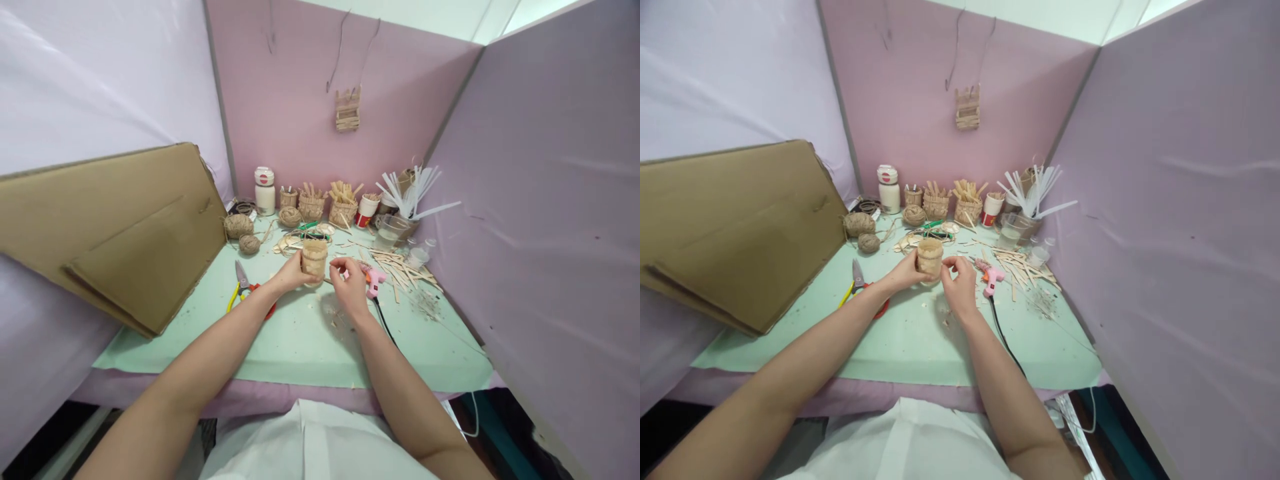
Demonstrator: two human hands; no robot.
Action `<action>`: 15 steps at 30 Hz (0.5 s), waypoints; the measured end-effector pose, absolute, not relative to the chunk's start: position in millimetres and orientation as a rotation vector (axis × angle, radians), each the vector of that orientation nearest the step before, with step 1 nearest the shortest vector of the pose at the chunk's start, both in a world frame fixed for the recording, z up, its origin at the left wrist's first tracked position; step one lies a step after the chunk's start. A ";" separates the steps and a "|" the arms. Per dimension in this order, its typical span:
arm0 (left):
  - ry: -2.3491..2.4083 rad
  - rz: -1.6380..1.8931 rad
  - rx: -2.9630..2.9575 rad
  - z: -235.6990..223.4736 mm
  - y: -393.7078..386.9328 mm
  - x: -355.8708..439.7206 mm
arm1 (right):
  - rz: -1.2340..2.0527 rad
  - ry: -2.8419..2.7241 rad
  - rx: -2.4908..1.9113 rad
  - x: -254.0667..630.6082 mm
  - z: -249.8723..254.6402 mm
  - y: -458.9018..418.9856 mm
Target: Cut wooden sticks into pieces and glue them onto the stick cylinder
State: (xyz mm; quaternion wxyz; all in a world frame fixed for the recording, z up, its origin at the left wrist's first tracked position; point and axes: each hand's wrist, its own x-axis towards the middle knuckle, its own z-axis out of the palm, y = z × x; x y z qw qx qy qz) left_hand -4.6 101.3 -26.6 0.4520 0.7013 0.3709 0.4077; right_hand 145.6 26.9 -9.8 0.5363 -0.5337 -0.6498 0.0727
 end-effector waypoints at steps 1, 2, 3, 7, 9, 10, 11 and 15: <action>0.929 0.998 1.766 -27.1 101.3 -5.4 | 0.212 -1.612 -1.270 145.7 -10.1 22.2; 0.952 0.992 1.794 -27.5 101.1 -6.0 | 0.247 -1.694 -1.286 145.5 -10.6 17.1; 0.978 0.988 1.815 -27.8 100.9 -6.5 | 0.267 -1.788 -1.326 144.9 -11.5 12.1; 0.989 0.977 1.867 -29.5 100.7 -7.1 | 0.209 -2.072 -1.560 138.5 -18.6 -1.0; 0.982 0.965 1.876 -30.0 100.6 -7.7 | 0.161 -2.112 -1.597 133.4 -23.3 -2.2; 0.981 0.958 1.874 -29.8 100.5 -8.5 | 0.145 -2.125 -1.604 130.7 -25.6 -2.1; 0.979 0.947 1.866 -29.3 100.4 -9.7 | 0.128 -2.137 -1.612 128.0 -27.6 -1.8; 0.942 0.854 1.818 -22.4 100.8 -19.6 | 0.096 -2.135 -1.636 120.3 -33.4 -1.2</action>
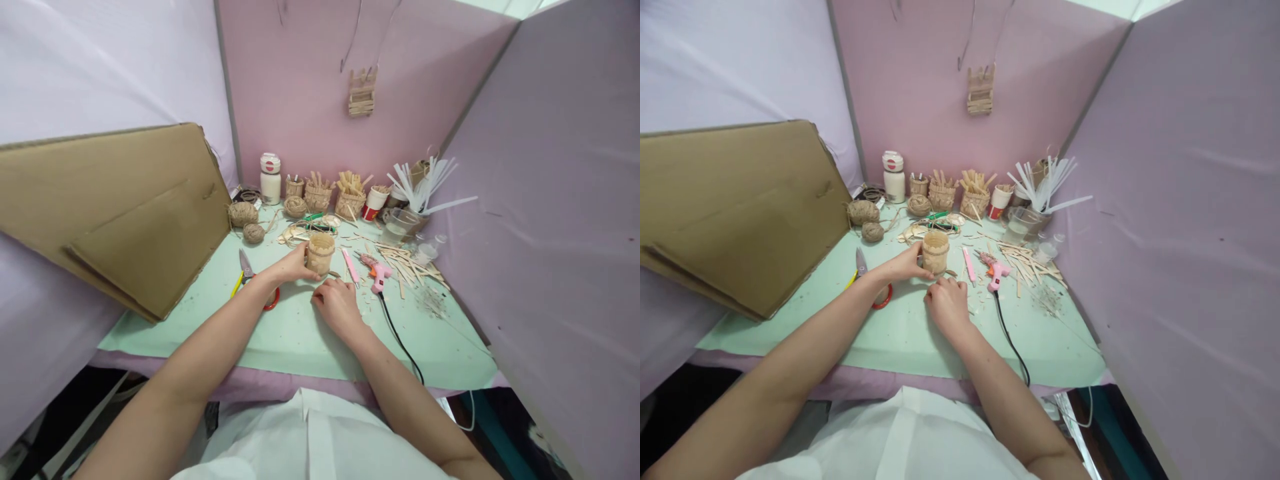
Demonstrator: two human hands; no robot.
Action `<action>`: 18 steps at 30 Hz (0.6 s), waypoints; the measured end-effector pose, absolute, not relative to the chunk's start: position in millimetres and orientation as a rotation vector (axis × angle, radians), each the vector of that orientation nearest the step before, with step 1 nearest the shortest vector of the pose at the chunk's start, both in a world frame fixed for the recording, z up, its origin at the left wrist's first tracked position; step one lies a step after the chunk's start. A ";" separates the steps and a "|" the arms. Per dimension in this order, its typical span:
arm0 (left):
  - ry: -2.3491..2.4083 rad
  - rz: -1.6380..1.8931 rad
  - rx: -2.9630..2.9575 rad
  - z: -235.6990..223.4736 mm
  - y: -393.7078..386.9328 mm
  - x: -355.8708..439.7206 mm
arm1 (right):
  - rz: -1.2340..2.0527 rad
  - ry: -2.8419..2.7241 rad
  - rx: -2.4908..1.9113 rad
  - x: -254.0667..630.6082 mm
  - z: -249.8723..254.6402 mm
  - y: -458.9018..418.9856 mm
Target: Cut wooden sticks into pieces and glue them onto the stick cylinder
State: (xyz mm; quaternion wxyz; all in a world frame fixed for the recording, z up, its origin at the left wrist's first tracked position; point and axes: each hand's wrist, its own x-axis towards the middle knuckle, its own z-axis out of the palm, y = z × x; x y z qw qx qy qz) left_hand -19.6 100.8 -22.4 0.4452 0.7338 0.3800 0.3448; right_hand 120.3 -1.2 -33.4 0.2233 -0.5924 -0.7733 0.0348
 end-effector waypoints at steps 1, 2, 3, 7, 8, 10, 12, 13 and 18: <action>0.943 0.832 1.815 -19.7 101.0 -23.3 | 0.094 -2.130 -1.641 119.3 -34.3 -1.2; 0.958 0.827 1.811 -16.7 101.1 -27.4 | 0.094 -2.125 -1.646 118.6 -35.1 -1.2; 0.977 0.820 1.821 -13.6 101.0 -31.7 | 0.098 -2.118 -1.649 118.1 -35.7 -1.2; 1.136 0.903 1.791 -3.3 96.6 -48.3 | 0.138 -2.087 -1.639 118.2 -36.3 -1.8; 1.172 0.916 1.791 -1.8 94.7 -51.6 | 0.156 -2.081 -1.627 118.5 -35.5 -2.7; 1.219 0.945 1.818 -0.2 90.5 -56.0 | 0.189 -2.078 -1.593 119.6 -31.8 -5.3; 1.240 0.989 1.850 0.6 86.6 -57.2 | 0.203 -2.017 -1.525 120.9 -26.0 -7.9; 1.251 1.018 1.863 1.1 84.9 -56.5 | 0.227 -1.948 -1.470 121.6 -22.7 -8.5; 1.219 1.188 1.898 8.5 74.7 -43.7 | 0.815 -1.410 -1.253 125.7 -13.8 -0.1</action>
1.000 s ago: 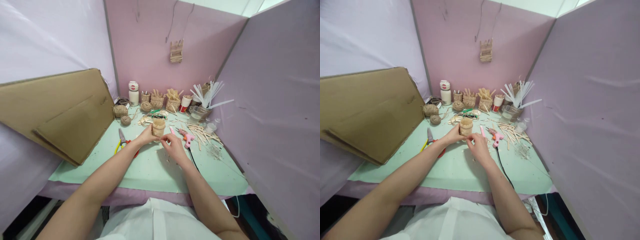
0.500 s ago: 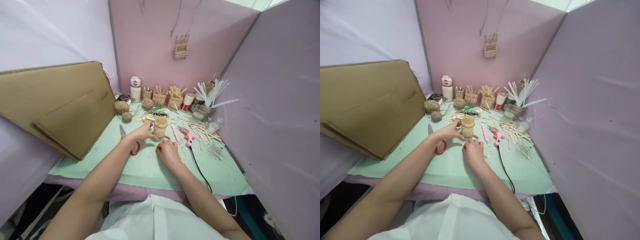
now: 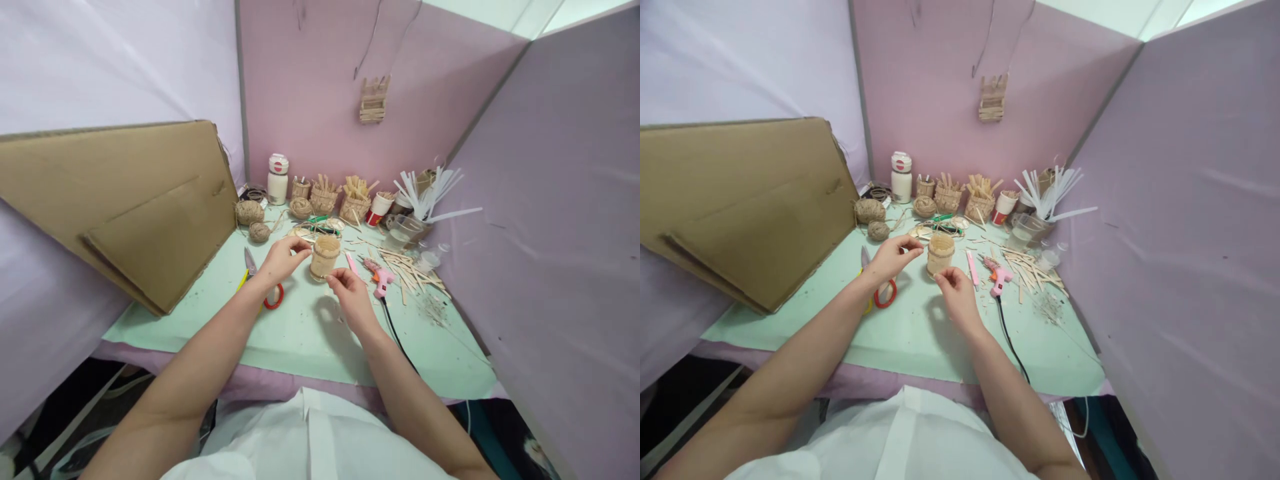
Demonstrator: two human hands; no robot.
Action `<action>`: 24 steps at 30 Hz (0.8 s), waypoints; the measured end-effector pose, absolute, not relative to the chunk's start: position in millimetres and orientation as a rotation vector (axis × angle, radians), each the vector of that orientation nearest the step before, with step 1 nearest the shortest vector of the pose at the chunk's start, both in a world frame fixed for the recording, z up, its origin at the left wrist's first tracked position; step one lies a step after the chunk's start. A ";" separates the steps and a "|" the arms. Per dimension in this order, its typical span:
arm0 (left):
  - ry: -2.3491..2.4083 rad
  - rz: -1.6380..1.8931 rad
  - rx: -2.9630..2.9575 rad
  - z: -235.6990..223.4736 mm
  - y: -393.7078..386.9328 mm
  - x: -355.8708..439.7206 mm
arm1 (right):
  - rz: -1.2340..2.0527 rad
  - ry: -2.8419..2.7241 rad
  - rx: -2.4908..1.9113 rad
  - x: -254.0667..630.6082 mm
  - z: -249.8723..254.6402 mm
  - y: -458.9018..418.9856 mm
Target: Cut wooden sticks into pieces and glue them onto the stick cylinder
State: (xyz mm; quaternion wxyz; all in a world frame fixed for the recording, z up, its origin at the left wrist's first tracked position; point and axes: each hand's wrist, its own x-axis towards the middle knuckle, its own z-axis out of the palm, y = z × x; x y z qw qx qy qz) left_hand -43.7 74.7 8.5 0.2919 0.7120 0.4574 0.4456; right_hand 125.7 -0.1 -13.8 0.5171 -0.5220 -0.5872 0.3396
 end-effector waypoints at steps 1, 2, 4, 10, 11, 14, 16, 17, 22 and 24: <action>1.176 1.200 1.884 10.3 71.7 -40.3 | 0.889 -1.358 -1.248 126.7 -14.0 2.7; 1.121 1.185 1.864 11.9 68.4 -37.1 | 0.920 -1.329 -1.247 127.8 -14.6 5.2; 1.039 1.119 1.849 13.8 61.8 -31.7 | 0.934 -1.297 -1.246 129.7 -16.1 8.3; 0.956 0.896 1.893 12.4 51.0 -24.7 | 0.964 -1.213 -1.259 129.9 -18.4 6.0; 0.944 0.873 1.894 12.1 50.3 -24.0 | 0.967 -1.209 -1.260 129.0 -18.6 5.4; 0.920 0.836 1.891 11.7 48.3 -22.1 | 0.976 -1.223 -1.259 126.1 -19.4 4.5; 0.921 0.814 1.902 12.1 47.8 -22.5 | 0.972 -1.244 -1.261 125.3 -20.3 4.1; 0.931 0.806 1.909 12.7 48.2 -23.9 | 0.961 -1.254 -1.264 125.8 -20.8 3.8; 0.973 0.810 1.852 20.3 57.1 -45.1 | 0.824 -1.320 -1.313 141.0 -23.4 0.6; 0.964 0.826 1.736 23.5 60.8 -53.8 | 0.815 -1.407 -1.321 149.5 -22.4 -2.5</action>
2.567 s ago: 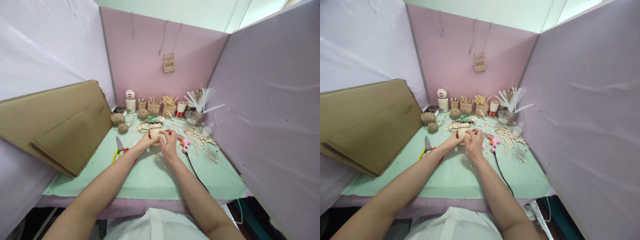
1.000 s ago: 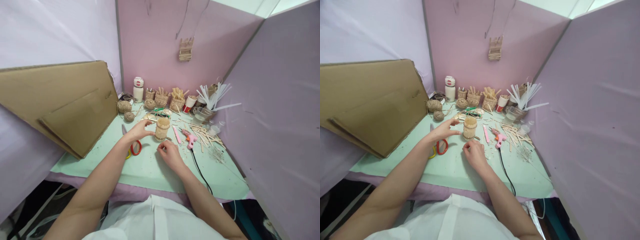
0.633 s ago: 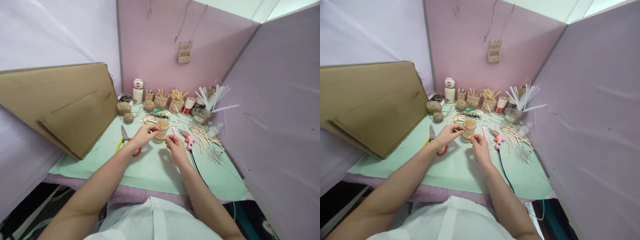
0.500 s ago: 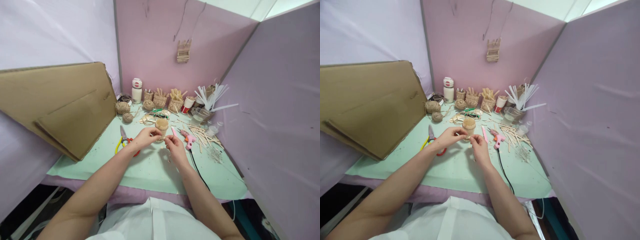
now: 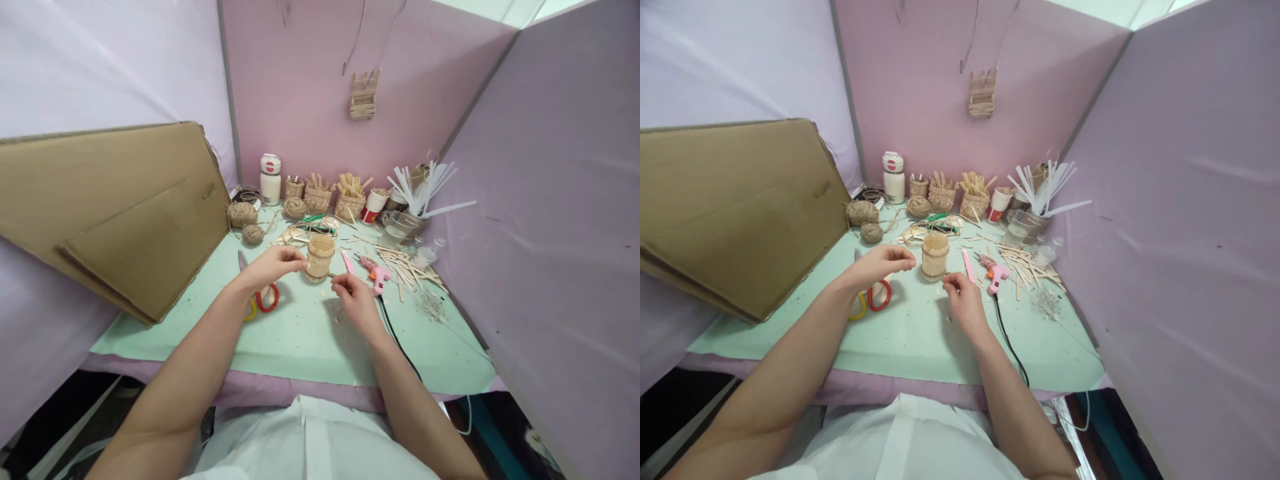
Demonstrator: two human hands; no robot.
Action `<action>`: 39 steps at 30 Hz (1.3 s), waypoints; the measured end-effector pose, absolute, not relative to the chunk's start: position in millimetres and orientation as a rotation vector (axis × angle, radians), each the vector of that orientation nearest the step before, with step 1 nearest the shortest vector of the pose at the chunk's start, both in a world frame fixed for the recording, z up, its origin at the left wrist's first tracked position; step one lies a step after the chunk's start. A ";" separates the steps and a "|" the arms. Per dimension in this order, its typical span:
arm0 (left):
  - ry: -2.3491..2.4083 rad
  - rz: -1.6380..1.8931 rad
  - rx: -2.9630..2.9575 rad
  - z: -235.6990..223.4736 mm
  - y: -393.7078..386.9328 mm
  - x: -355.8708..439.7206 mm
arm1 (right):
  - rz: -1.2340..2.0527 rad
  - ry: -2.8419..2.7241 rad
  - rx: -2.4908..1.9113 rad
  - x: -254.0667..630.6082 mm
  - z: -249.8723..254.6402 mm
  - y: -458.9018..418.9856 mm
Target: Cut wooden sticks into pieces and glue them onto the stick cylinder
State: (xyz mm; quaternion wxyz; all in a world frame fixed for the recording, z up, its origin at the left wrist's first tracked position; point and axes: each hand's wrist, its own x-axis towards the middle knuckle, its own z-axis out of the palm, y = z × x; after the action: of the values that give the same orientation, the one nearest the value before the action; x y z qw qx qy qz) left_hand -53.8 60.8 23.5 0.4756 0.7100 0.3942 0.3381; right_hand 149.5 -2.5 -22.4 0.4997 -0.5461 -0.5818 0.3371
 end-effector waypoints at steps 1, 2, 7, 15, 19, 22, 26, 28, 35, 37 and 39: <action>0.951 0.850 1.670 24.3 61.8 -56.2 | 0.800 -1.477 -1.325 152.8 -20.9 -4.3; 0.931 0.861 1.605 24.5 62.0 -56.8 | 0.764 -1.552 -1.331 155.0 -18.8 -6.1; 0.719 0.675 1.304 16.1 54.2 -38.1 | 0.529 -1.600 -1.323 149.5 -3.3 -12.0; 0.572 0.547 1.067 1.9 46.9 -18.2 | 0.445 -1.557 -1.073 134.7 -2.2 -15.5; 0.586 0.540 1.077 1.7 46.8 -18.1 | 0.436 -1.551 -1.062 134.7 -3.8 -16.5; 0.620 0.538 1.104 4.2 46.3 -18.9 | 0.365 -1.579 -1.094 137.0 -3.6 -17.0; 0.692 0.550 1.135 8.1 45.5 -19.3 | 0.213 -1.659 -1.152 142.0 -4.2 -17.8; 0.726 0.553 1.146 8.5 45.5 -18.7 | 0.166 -1.703 -1.174 143.6 -4.4 -18.6; 0.753 0.564 1.159 4.4 47.8 -16.4 | 0.095 -1.771 -1.185 144.7 -4.5 -19.0; 0.767 0.561 1.156 4.1 47.7 -16.2 | 0.098 -1.772 -1.189 144.8 -5.0 -18.6; 0.781 0.558 1.155 4.1 47.4 -15.9 | 0.105 -1.773 -1.197 144.0 -5.5 -18.9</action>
State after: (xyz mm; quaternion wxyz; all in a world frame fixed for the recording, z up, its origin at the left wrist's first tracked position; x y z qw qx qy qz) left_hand -15.9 47.4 4.1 0.7309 0.5249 0.3549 0.2536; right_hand 144.0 -18.9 -5.5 0.4791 -0.4906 -0.7266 0.0429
